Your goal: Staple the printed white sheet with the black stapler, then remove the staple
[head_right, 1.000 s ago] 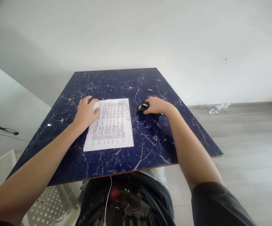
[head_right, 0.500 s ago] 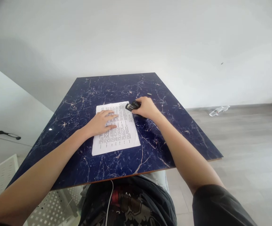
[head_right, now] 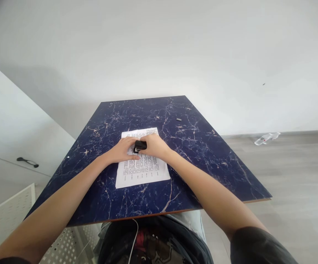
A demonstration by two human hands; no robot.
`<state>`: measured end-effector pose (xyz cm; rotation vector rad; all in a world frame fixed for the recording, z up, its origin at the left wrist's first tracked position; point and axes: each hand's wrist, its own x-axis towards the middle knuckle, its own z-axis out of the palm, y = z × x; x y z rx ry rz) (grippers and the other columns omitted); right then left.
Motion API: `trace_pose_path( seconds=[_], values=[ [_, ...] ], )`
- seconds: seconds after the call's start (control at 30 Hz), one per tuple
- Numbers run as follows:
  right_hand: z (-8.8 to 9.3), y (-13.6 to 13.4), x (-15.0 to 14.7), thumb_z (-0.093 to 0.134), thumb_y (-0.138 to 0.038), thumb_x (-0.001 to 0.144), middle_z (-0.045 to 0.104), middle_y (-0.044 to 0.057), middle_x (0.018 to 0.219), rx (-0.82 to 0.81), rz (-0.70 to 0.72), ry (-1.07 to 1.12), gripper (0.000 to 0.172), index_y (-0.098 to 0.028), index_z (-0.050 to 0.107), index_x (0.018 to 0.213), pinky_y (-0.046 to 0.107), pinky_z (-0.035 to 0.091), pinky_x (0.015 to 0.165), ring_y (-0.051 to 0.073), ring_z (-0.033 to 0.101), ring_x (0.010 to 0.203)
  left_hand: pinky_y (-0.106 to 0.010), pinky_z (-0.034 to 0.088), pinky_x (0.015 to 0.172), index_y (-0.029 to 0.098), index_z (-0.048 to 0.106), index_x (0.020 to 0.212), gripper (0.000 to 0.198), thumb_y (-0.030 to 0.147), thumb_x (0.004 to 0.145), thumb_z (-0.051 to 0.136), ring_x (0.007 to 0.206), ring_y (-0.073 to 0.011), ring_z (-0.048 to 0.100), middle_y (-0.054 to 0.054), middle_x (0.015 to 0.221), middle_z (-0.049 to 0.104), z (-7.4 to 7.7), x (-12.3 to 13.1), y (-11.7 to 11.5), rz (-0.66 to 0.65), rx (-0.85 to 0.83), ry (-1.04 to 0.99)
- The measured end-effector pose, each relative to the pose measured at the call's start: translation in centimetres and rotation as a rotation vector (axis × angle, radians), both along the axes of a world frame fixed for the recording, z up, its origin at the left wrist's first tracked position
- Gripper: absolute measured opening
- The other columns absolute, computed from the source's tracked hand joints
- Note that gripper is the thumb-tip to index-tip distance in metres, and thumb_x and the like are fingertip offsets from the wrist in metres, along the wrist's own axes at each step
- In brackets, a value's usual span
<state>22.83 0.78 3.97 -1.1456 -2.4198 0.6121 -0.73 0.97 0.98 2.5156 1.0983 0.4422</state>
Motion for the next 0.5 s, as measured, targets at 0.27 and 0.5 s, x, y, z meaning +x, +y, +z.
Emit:
trace_pose_path(
  seconds=[0.27, 0.5],
  values=[
    [0.2, 1.2, 4.8, 0.082, -0.031, 0.071, 0.076, 0.005, 0.099, -0.099, 0.152, -0.075, 0.039, -0.022, 0.075, 0.109, 0.033, 0.048, 0.077, 0.022, 0.068, 0.088, -0.062, 0.037, 0.117, 0.027, 0.055, 0.147, 0.078, 0.069, 0.083, 0.068, 0.142, -0.0393, 0.048, -0.014, 0.154, 0.053, -0.1, 0.0, -0.1, 0.007, -0.026, 0.031],
    [-0.7, 0.5, 3.6, 0.075, -0.03, 0.08, 0.075, 0.003, 0.098, -0.041, 0.172, 0.004, 0.033, -0.023, 0.071, 0.112, 0.032, 0.046, 0.078, 0.02, 0.067, 0.086, -0.063, 0.039, 0.116, 0.028, 0.056, 0.147, 0.076, 0.067, 0.083, 0.071, 0.141, -0.0398, 0.049, -0.014, 0.154, 0.054, 0.0, 0.0, -0.2, 0.011, -0.036, 0.002]
  ],
)
